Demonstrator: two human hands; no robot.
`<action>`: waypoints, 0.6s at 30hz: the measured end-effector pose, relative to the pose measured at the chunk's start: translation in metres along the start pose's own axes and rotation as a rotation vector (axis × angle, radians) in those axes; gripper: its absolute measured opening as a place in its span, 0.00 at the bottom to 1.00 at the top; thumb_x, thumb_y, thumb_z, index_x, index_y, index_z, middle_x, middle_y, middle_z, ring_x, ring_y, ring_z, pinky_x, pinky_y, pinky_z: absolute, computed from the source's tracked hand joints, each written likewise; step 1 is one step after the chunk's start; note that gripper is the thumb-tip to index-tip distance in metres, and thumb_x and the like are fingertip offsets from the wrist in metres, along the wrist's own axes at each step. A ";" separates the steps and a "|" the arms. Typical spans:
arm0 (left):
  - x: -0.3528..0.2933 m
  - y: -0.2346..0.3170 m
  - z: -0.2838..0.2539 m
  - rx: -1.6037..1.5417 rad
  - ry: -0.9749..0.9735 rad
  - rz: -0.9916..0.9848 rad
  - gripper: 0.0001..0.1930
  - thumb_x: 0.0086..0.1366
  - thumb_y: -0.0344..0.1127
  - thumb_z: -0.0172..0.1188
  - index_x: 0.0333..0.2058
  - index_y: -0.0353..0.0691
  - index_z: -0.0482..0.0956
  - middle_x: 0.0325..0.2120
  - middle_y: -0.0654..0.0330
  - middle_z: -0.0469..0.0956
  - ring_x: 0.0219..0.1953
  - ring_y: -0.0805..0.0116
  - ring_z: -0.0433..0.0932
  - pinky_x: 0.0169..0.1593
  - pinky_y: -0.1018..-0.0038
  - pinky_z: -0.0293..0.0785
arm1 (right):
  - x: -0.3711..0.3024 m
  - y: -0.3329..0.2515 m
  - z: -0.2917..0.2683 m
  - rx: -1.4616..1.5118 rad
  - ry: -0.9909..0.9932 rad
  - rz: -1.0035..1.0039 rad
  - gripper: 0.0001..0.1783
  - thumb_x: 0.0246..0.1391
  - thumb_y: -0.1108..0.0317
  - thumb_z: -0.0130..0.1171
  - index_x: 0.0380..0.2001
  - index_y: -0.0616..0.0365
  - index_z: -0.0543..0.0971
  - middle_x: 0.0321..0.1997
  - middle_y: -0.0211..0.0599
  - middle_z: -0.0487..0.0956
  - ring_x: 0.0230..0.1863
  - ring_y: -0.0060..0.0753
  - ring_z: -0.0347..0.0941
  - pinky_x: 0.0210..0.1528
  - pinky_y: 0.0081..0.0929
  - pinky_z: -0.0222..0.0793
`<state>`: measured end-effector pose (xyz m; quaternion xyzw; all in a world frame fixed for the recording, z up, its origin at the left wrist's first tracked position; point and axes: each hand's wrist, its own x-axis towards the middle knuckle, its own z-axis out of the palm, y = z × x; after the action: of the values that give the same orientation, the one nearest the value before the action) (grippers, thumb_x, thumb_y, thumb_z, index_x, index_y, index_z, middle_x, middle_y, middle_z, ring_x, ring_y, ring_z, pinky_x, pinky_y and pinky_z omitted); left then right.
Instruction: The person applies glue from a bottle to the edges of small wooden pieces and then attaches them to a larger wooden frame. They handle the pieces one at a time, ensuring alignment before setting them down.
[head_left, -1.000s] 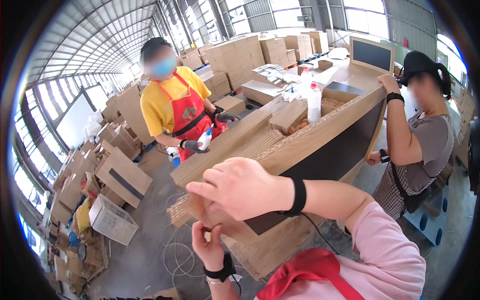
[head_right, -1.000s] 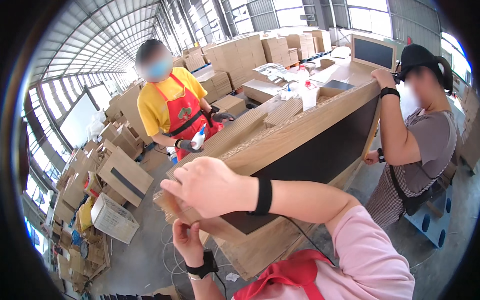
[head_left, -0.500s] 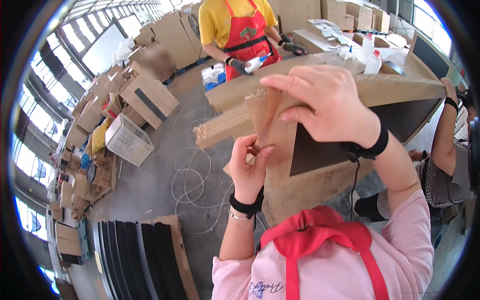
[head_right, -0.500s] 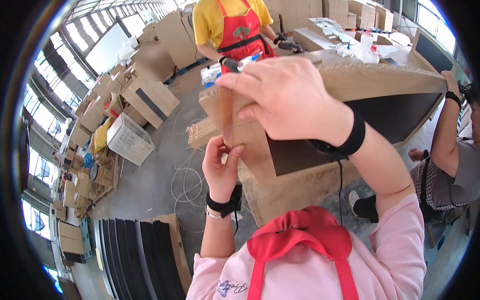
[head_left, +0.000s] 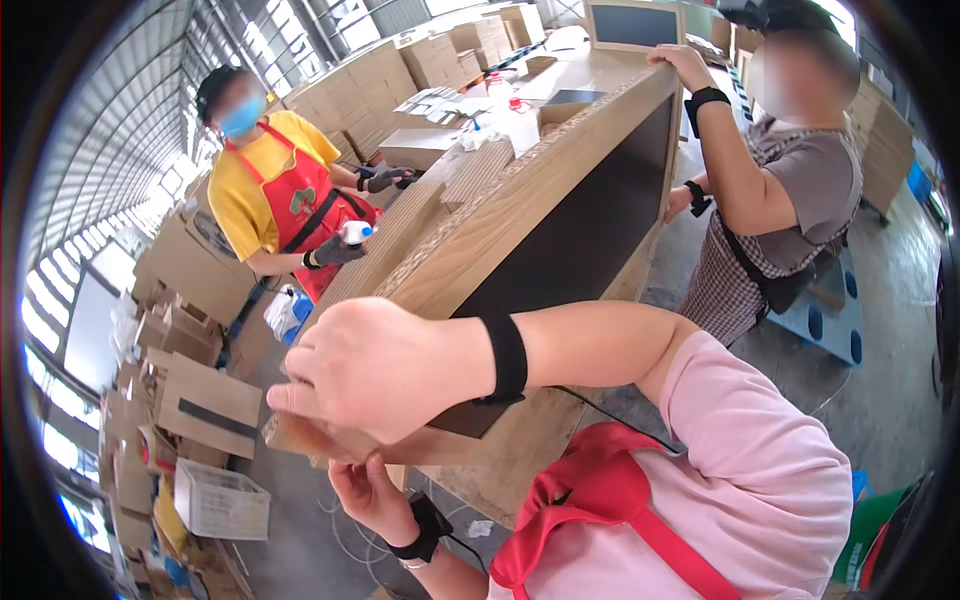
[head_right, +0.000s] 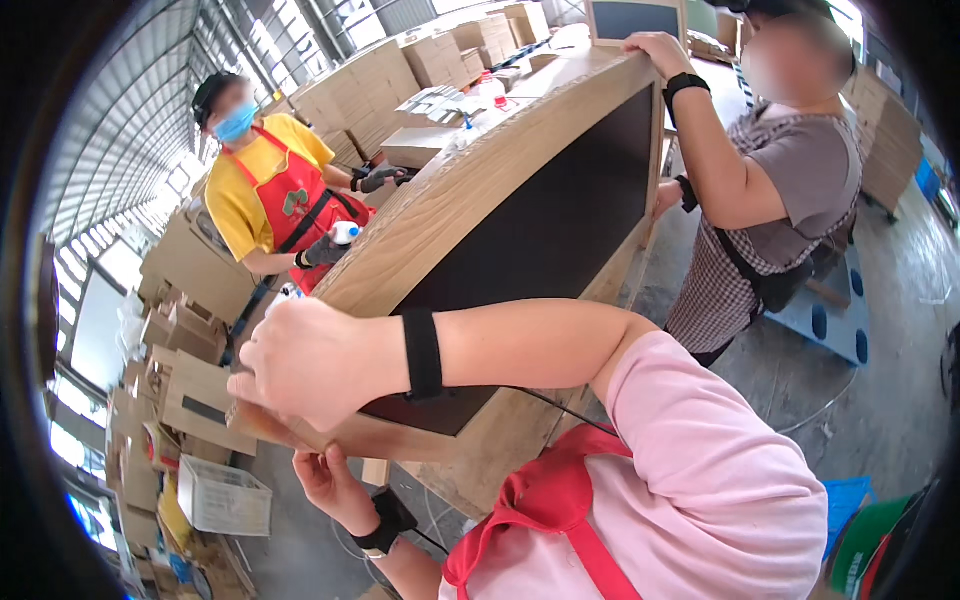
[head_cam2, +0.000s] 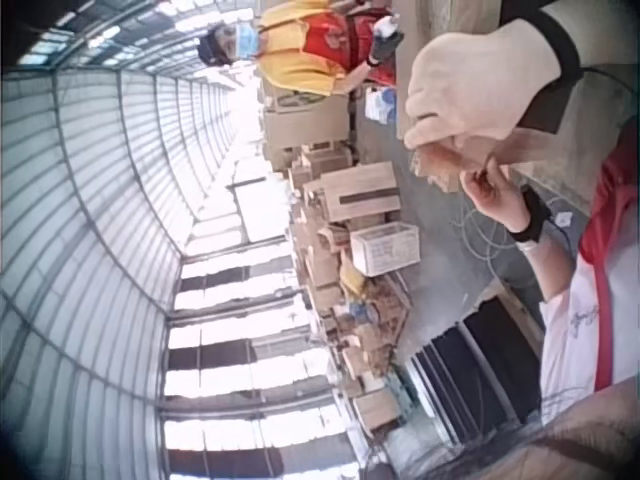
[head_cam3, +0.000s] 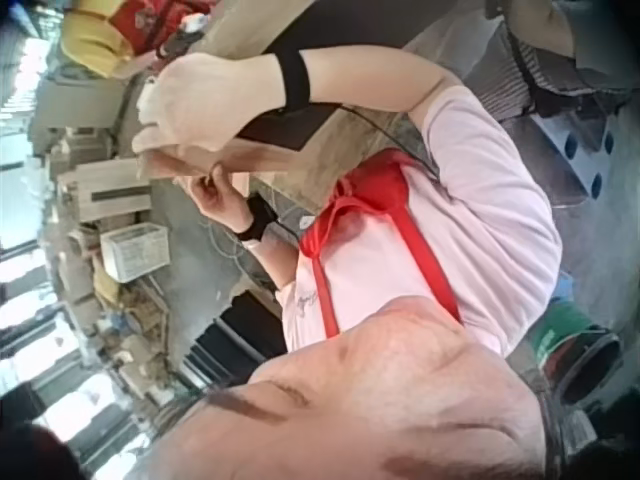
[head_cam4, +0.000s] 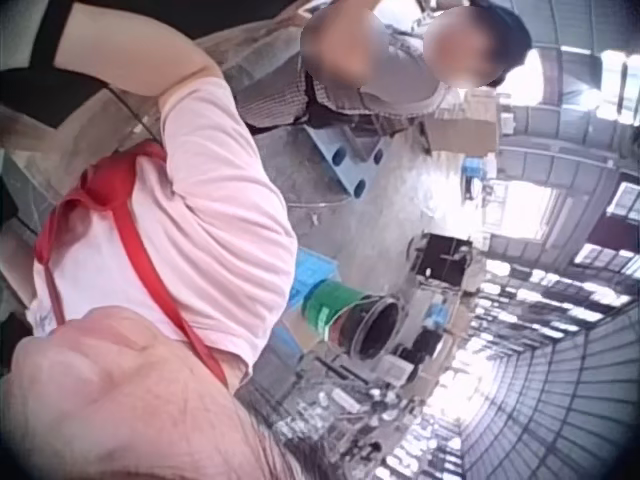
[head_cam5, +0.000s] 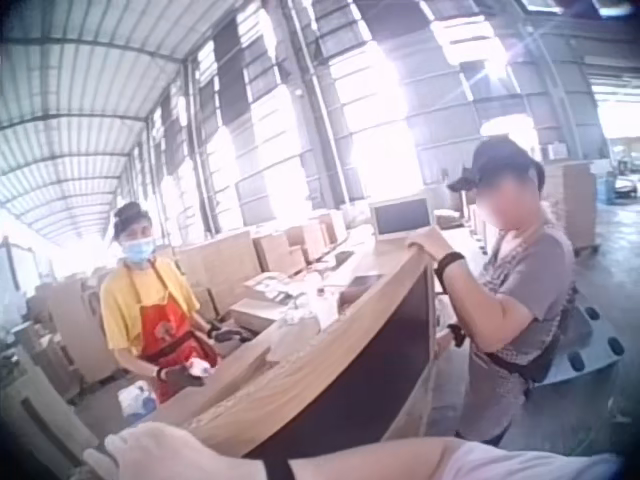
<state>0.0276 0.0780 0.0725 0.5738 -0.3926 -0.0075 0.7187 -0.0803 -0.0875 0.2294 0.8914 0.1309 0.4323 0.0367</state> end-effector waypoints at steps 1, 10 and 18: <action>-0.001 0.000 0.002 0.008 -0.017 0.009 0.11 0.64 0.24 0.55 0.45 0.34 0.70 0.40 0.63 0.73 0.41 0.75 0.70 0.47 0.78 0.67 | -0.002 0.000 -0.001 -0.008 0.006 0.008 0.16 0.40 0.62 0.58 0.34 0.55 0.76 0.25 0.32 0.73 0.28 0.35 0.75 0.26 0.31 0.69; 0.000 0.014 -0.015 0.058 -0.036 0.042 0.16 0.59 0.18 0.56 0.47 0.31 0.69 0.41 0.60 0.73 0.42 0.73 0.74 0.46 0.77 0.71 | 0.009 -0.014 -0.014 -0.013 -0.061 0.004 0.22 0.34 0.58 0.64 0.34 0.54 0.72 0.26 0.32 0.72 0.29 0.34 0.75 0.28 0.29 0.70; -0.008 0.021 -0.039 0.015 0.013 0.029 0.15 0.59 0.21 0.62 0.45 0.34 0.71 0.39 0.65 0.73 0.40 0.77 0.72 0.44 0.80 0.69 | 0.022 -0.042 0.003 -0.060 0.032 -0.003 0.17 0.34 0.63 0.64 0.32 0.54 0.77 0.25 0.31 0.75 0.28 0.33 0.77 0.26 0.29 0.70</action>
<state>0.0346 0.1208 0.0843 0.5734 -0.3964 0.0094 0.7170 -0.0732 -0.0411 0.2368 0.8828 0.1199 0.4500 0.0618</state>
